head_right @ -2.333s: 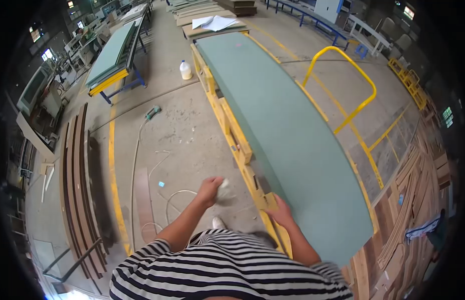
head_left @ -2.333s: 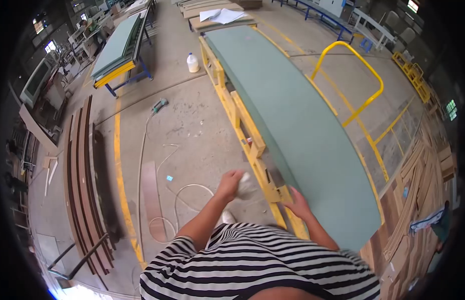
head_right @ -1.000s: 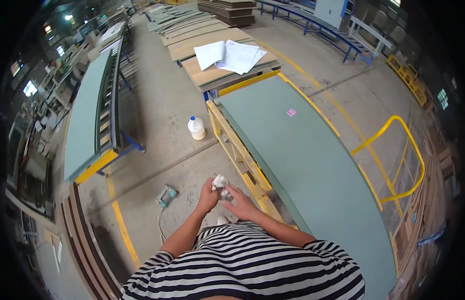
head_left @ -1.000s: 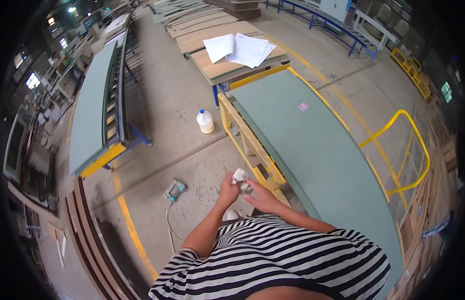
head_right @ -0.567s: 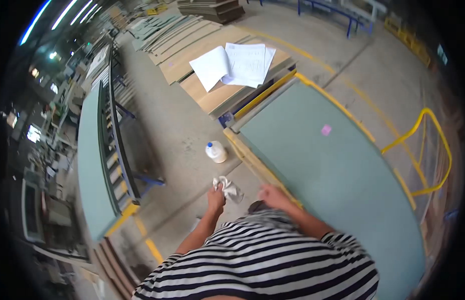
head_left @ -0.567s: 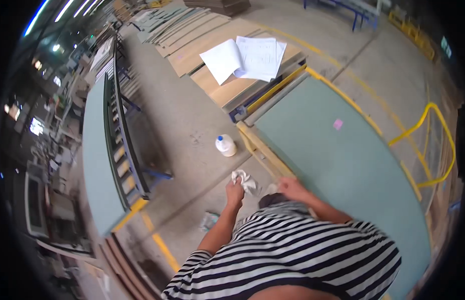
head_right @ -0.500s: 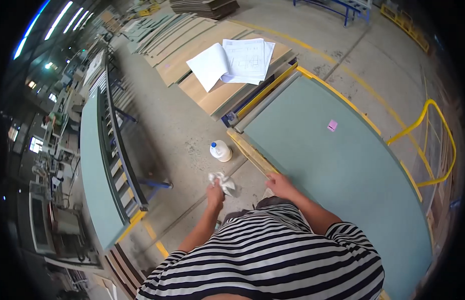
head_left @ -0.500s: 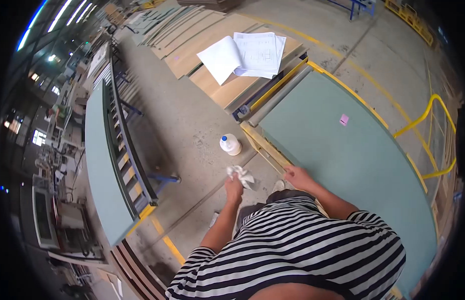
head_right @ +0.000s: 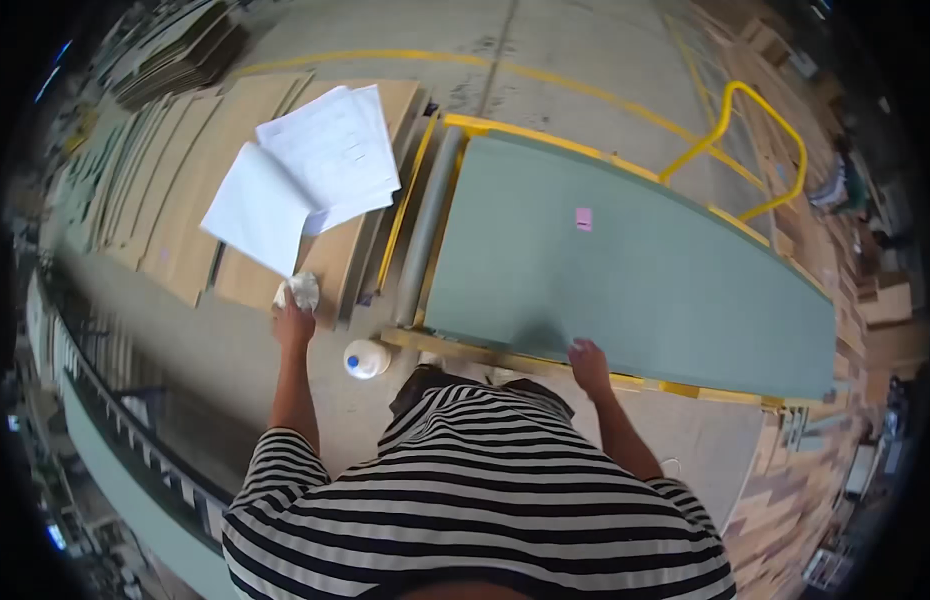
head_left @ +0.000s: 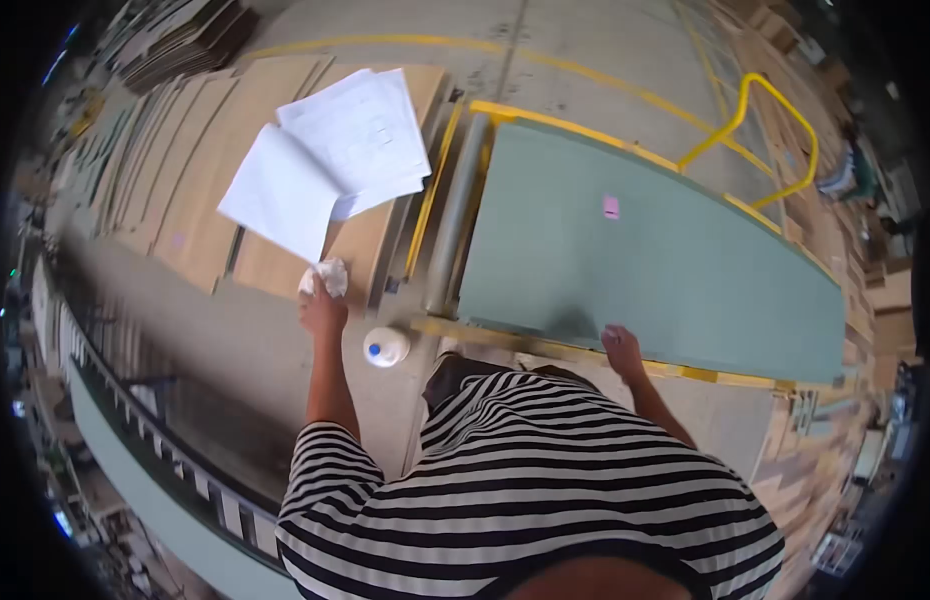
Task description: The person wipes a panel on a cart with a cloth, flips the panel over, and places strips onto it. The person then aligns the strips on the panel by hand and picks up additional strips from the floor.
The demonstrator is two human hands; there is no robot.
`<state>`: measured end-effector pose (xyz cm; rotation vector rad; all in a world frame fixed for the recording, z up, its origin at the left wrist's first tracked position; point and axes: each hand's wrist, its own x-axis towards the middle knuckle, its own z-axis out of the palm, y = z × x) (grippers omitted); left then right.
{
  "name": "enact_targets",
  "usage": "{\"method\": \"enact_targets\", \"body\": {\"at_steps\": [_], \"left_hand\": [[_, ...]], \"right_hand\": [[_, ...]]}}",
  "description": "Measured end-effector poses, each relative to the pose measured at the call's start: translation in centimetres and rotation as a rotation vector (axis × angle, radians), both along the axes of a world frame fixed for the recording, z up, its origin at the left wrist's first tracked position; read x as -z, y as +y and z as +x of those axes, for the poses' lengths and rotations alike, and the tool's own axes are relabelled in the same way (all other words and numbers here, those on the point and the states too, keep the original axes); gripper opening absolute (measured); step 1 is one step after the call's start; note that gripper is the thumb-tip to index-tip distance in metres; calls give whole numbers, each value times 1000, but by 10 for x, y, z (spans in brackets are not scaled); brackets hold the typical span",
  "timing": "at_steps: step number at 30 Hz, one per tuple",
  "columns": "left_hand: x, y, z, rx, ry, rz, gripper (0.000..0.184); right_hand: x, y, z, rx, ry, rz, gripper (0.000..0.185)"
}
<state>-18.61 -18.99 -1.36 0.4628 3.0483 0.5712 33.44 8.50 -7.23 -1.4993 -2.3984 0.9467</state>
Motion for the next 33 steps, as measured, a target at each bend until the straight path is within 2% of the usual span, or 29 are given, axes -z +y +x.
{"method": "enact_targets", "body": {"at_steps": [1,2,3,4,5,6,7,8,10,11,12,14,16,17,20,22,23,25,26,27,29,30,32,33], "left_hand": [[-14,9,4,13,169,-178,42],[-22,23,0,20,354,-350,44],[-6,34,-4,125,461,-173,40],[12,46,-3,231,555,-1,36],[16,61,9,463,152,128,23],[44,80,24,632,-112,182,21],[53,108,51,524,-448,93,31],[90,123,66,704,-528,272,45],[150,146,88,643,-754,308,51],[168,158,89,653,-755,323,51],[182,167,91,598,-826,310,52],[171,173,97,538,-911,291,53],[116,175,95,584,-913,79,55],[121,169,98,587,-917,70,55],[133,175,103,554,-821,92,58],[117,171,107,534,-845,87,59],[112,169,110,513,-858,113,59],[109,171,109,480,-893,92,57],[109,173,109,459,-900,113,57],[109,173,109,520,-853,119,55],[102,170,109,545,-823,126,53],[82,169,104,568,-863,131,52],[63,164,103,562,-918,150,50],[60,162,104,550,-879,190,49]], "right_hand": [[23,-9,20,35,-84,126,29],[-3,-28,10,392,22,-213,24],[-28,-55,1,743,146,-565,21],[-26,-72,5,813,207,-648,22],[-20,-88,14,882,256,-735,23],[-6,-104,21,864,246,-715,24],[3,-117,23,842,239,-698,25],[-25,-127,-3,827,114,-608,21],[-8,-139,0,455,-11,-442,25],[-5,-141,-12,826,167,-630,29],[-5,-138,-21,829,166,-614,29],[-7,-139,-35,789,167,-586,36],[-6,-139,-56,801,254,-612,40],[-3,-136,-61,729,263,-623,41],[-15,-120,-96,797,282,-778,41],[-14,-115,-109,782,407,-820,41],[-18,-115,-116,805,369,-806,34],[-4,-107,-113,788,453,-956,32],[9,-103,-103,652,465,-993,40],[7,-97,-105,636,443,-992,40],[2,-93,-113,775,431,-1069,51],[-1,-92,-121,758,394,-1082,51],[-12,-85,-141,1132,606,-1180,58],[-12,-83,-149,1210,760,-1161,61]]}}
